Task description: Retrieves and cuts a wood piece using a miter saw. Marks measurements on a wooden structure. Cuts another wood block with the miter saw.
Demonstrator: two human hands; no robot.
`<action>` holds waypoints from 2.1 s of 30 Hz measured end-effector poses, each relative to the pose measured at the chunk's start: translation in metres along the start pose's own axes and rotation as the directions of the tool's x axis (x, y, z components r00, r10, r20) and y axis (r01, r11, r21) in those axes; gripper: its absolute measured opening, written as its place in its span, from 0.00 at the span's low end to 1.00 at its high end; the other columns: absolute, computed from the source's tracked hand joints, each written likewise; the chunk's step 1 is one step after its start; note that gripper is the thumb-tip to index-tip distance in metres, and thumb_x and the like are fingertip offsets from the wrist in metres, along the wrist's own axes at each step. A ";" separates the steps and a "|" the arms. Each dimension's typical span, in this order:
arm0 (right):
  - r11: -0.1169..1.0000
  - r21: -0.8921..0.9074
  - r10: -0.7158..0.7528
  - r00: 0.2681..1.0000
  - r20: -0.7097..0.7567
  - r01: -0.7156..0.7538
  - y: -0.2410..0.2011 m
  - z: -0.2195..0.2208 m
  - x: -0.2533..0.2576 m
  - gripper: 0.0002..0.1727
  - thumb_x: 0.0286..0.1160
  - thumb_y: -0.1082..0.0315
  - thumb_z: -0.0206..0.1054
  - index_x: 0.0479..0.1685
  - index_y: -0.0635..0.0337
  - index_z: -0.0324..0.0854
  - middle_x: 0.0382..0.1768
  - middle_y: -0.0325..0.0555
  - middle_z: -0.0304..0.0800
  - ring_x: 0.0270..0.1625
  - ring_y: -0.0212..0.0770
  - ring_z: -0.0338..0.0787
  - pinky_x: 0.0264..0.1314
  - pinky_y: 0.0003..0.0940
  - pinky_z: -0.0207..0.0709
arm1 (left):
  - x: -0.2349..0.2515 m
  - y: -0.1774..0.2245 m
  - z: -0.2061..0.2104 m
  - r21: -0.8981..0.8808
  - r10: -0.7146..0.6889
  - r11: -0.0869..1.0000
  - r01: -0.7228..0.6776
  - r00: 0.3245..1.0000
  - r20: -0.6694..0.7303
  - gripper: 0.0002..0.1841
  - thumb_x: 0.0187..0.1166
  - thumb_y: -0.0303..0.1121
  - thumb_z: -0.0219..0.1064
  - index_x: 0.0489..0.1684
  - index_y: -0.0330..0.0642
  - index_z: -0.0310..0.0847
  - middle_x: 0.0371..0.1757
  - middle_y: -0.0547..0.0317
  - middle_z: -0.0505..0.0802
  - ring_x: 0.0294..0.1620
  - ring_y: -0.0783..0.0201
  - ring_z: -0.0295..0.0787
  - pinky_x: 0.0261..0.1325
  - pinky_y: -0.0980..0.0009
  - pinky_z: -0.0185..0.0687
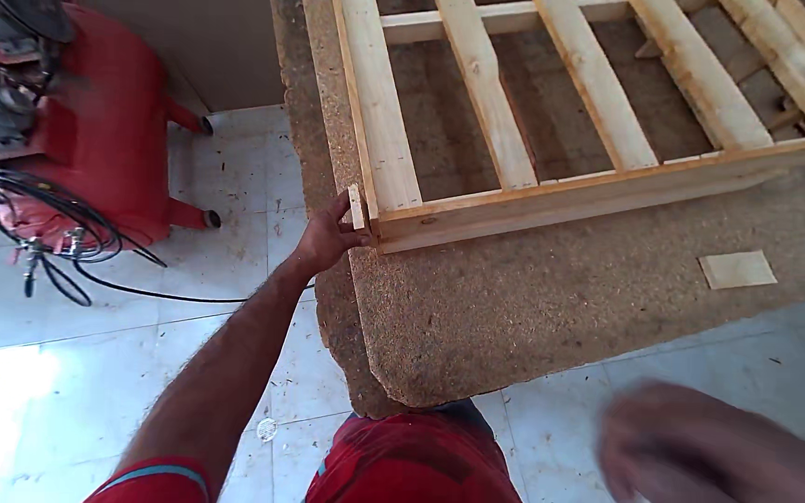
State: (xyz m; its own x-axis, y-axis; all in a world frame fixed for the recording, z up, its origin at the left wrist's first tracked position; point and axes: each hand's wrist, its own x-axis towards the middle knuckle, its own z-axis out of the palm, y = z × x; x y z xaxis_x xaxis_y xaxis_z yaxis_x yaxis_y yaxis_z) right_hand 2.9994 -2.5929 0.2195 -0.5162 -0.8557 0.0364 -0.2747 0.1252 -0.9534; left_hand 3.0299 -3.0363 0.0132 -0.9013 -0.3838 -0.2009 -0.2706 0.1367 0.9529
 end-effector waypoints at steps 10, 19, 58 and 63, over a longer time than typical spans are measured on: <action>0.857 0.074 0.515 0.834 -0.198 -0.511 0.221 0.163 0.174 0.17 0.90 0.60 0.58 0.58 0.56 0.90 0.36 0.46 0.90 0.32 0.41 0.85 0.38 0.46 0.81 | 0.003 0.005 0.002 0.306 -0.032 0.952 0.029 0.999 0.002 0.58 0.68 0.26 0.82 0.96 0.43 0.38 0.66 0.45 0.92 0.54 0.56 0.97 0.68 0.55 0.90; 0.901 0.188 0.430 0.866 -0.256 -0.392 0.231 0.183 0.234 0.15 0.89 0.60 0.60 0.55 0.54 0.92 0.33 0.42 0.90 0.31 0.36 0.83 0.38 0.40 0.78 | 0.007 0.000 -0.001 0.323 -0.019 0.946 0.019 1.000 -0.003 0.57 0.66 0.28 0.84 0.95 0.44 0.43 0.62 0.49 0.94 0.52 0.58 0.98 0.66 0.55 0.91; 0.865 -0.488 -0.131 0.888 -0.441 -0.115 0.178 -0.189 -0.133 0.14 0.82 0.62 0.63 0.56 0.44 0.93 0.29 0.35 0.87 0.28 0.33 0.87 0.25 0.34 0.82 | -0.093 0.140 0.384 -0.209 0.521 0.844 -0.493 0.847 0.103 0.49 0.54 0.41 0.90 0.83 0.50 0.67 0.80 0.54 0.82 0.75 0.52 0.83 0.75 0.55 0.85; 0.836 -0.469 0.182 0.951 -0.251 -0.284 0.178 -0.317 -0.224 0.16 0.87 0.59 0.57 0.54 0.43 0.92 0.37 0.38 0.94 0.38 0.40 0.93 0.38 0.48 0.86 | -0.045 0.184 0.499 -0.332 0.565 0.798 -0.503 0.816 0.122 0.48 0.53 0.38 0.91 0.82 0.50 0.69 0.80 0.51 0.81 0.74 0.50 0.84 0.72 0.54 0.87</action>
State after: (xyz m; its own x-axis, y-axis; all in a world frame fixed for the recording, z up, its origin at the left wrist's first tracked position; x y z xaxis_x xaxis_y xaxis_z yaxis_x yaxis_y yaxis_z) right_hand 2.8087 -2.2198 0.1364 -0.7443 -0.6648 -0.0636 -0.4637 0.5830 -0.6672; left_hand 2.8523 -2.5384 0.0840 -0.9298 -0.1247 0.3464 0.3492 -0.0008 0.9371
